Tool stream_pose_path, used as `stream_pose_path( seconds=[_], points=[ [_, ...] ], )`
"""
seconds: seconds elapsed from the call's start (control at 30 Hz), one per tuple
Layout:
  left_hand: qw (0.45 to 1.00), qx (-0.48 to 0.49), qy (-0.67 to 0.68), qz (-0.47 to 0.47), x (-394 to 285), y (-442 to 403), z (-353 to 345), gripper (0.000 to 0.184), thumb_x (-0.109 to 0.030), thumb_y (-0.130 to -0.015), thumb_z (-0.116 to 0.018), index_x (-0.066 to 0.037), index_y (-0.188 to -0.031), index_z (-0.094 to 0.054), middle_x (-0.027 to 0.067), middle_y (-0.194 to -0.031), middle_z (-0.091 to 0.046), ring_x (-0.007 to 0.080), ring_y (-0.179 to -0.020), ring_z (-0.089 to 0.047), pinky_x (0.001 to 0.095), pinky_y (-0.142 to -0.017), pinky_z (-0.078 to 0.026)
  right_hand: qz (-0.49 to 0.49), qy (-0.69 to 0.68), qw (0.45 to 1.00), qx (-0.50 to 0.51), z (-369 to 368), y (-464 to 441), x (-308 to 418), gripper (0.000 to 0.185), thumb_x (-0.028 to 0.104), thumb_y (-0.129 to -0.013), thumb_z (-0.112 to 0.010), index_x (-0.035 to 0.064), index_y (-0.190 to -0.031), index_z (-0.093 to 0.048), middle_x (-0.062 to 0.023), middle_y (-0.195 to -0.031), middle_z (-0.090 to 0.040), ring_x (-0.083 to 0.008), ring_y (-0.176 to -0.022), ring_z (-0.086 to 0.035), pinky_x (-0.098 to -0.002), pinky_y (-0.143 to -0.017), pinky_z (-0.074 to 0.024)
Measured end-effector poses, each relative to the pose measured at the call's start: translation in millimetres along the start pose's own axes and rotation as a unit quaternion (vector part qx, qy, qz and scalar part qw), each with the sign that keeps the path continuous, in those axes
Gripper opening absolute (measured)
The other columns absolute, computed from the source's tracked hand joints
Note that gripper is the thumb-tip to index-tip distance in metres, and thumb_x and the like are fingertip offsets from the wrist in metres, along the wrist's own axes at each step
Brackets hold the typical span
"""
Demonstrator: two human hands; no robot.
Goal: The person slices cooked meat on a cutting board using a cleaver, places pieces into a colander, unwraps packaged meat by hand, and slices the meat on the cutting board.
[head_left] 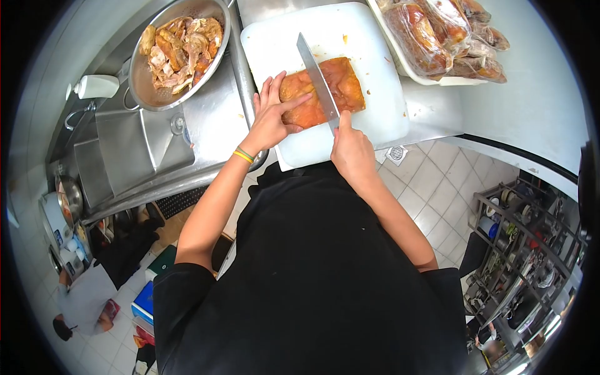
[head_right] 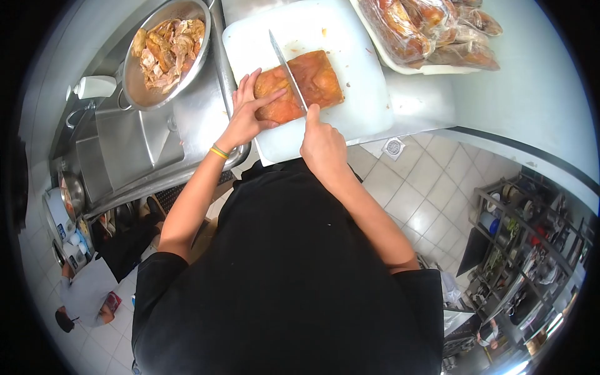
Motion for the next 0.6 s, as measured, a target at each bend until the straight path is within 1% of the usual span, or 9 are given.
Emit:
stream_pose_path(
  seconds=[0.13, 0.17, 0.2, 0.23, 0.3, 0.4, 0.47, 0.53, 0.6],
  points=[
    [1.000, -0.007, -0.002, -0.015, 3.1, 3.7, 1.2, 0.075, -0.014, -0.062, -0.085, -0.036, -0.130, -0.061, 0.0114, -0.160, -0.013, 0.0397, -0.146, -0.010, 0.0524, -0.117, -0.011, 0.005, 0.008, 1.000, -0.008, 1.7, 1.1, 1.0, 0.028, 0.000, -0.083, -0.053, -0.0035, -0.107, -0.039, -0.0272, -0.068, -0.063, -0.0462, -0.067, -0.064, -0.0549, -0.062, -0.0501],
    [1.000, -0.010, -0.001, -0.013, 7.2, 8.8, 1.6, 0.075, -0.014, -0.062, -0.085, -0.036, -0.130, -0.061, 0.0114, -0.160, -0.013, 0.0397, -0.146, -0.010, 0.0524, -0.117, -0.011, 0.001, 0.000, 1.000, -0.012, 2.2, 1.6, 0.1, 0.026, 0.001, -0.086, -0.052, -0.0030, -0.107, -0.039, -0.0269, -0.068, -0.063, -0.0461, -0.067, -0.064, -0.0550, -0.062, -0.0498],
    [0.999, -0.021, 0.025, 0.000, 15.4, 15.8, 3.4, 0.074, -0.015, -0.063, -0.085, -0.035, -0.130, -0.061, 0.0116, -0.160, -0.014, 0.0390, -0.146, -0.009, 0.0522, -0.117, -0.010, -0.003, -0.008, 1.000, -0.017, 3.1, 1.0, -0.3, 0.023, 0.003, -0.088, -0.052, -0.0024, -0.107, -0.039, -0.0267, -0.068, -0.063, -0.0459, -0.067, -0.064, -0.0550, -0.062, -0.0496],
    [0.998, -0.031, 0.050, 0.013, 24.3, 20.7, 5.4, 0.074, -0.016, -0.064, -0.085, -0.035, -0.131, -0.061, 0.0118, -0.160, -0.014, 0.0383, -0.147, -0.008, 0.0519, -0.117, -0.009, -0.002, -0.009, 1.000, -0.017, 3.5, -0.2, 0.7, 0.023, 0.003, -0.088, -0.052, -0.0024, -0.107, -0.039, -0.0267, -0.068, -0.063, -0.0459, -0.067, -0.064, -0.0550, -0.062, -0.0496],
    [0.997, -0.041, 0.056, 0.018, 36.3, 28.7, 7.5, 0.074, -0.017, -0.064, -0.085, -0.034, -0.131, -0.060, 0.0118, -0.160, -0.014, 0.0377, -0.147, -0.008, 0.0518, -0.117, -0.009, -0.013, 0.002, 1.000, -0.009, 1.5, 0.8, -1.2, 0.021, 0.006, -0.092, -0.051, -0.0019, -0.108, -0.039, -0.0263, -0.069, -0.064, -0.0453, -0.068, -0.064, -0.0550, -0.061, -0.0494],
    [0.996, -0.056, 0.060, 0.036, 45.4, 36.0, 7.2, 0.073, -0.017, -0.065, -0.085, -0.033, -0.132, -0.060, 0.0117, -0.160, -0.015, 0.0371, -0.147, -0.008, 0.0510, -0.118, -0.008, -0.017, 0.017, 1.000, -0.009, 0.5, 1.2, -0.8, 0.022, 0.007, -0.092, -0.051, -0.0016, -0.109, -0.039, -0.0262, -0.069, -0.064, -0.0448, -0.068, -0.064, -0.0548, -0.061, -0.0492],
    [0.995, -0.051, 0.087, 0.023, 44.0, 34.8, 7.0, 0.072, -0.016, -0.065, -0.084, -0.033, -0.132, -0.061, 0.0110, -0.160, -0.015, 0.0372, -0.147, -0.007, 0.0502, -0.118, -0.008, -0.015, 0.016, 1.000, -0.011, 0.8, 1.6, 0.4, 0.023, 0.007, -0.092, -0.051, -0.0017, -0.109, -0.040, -0.0262, -0.070, -0.064, -0.0447, -0.068, -0.065, -0.0546, -0.061, -0.0493],
    [0.994, -0.054, 0.093, 0.028, 47.5, 35.2, 6.7, 0.070, -0.016, -0.066, -0.084, -0.032, -0.131, -0.061, 0.0101, -0.161, -0.015, 0.0368, -0.147, -0.007, 0.0500, -0.119, -0.008, -0.013, 0.013, 1.000, -0.014, 1.4, 0.8, 1.5, 0.023, 0.008, -0.092, -0.051, -0.0017, -0.110, -0.040, -0.0263, -0.070, -0.064, -0.0446, -0.068, -0.065, -0.0544, -0.061, -0.0493],
    [0.991, -0.045, 0.123, 0.011, 48.8, 35.4, 1.5, 0.068, -0.016, -0.067, -0.083, -0.032, -0.130, -0.062, 0.0093, -0.161, -0.015, 0.0363, -0.148, -0.007, 0.0503, -0.119, -0.007, -0.017, 0.012, 1.000, -0.012, 0.2, 0.8, -0.2, 0.027, 0.009, -0.093, -0.052, -0.0031, -0.113, -0.040, -0.0265, -0.071, -0.064, -0.0443, -0.069, -0.065, -0.0539, -0.061, -0.0494]
  ],
)
Point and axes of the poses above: each hand's wrist, its own y-axis away from the middle knuckle, its own z-axis out of the back of the hand, x = y × z, the point moved 10 cm from there along -y, towards the middle knuckle
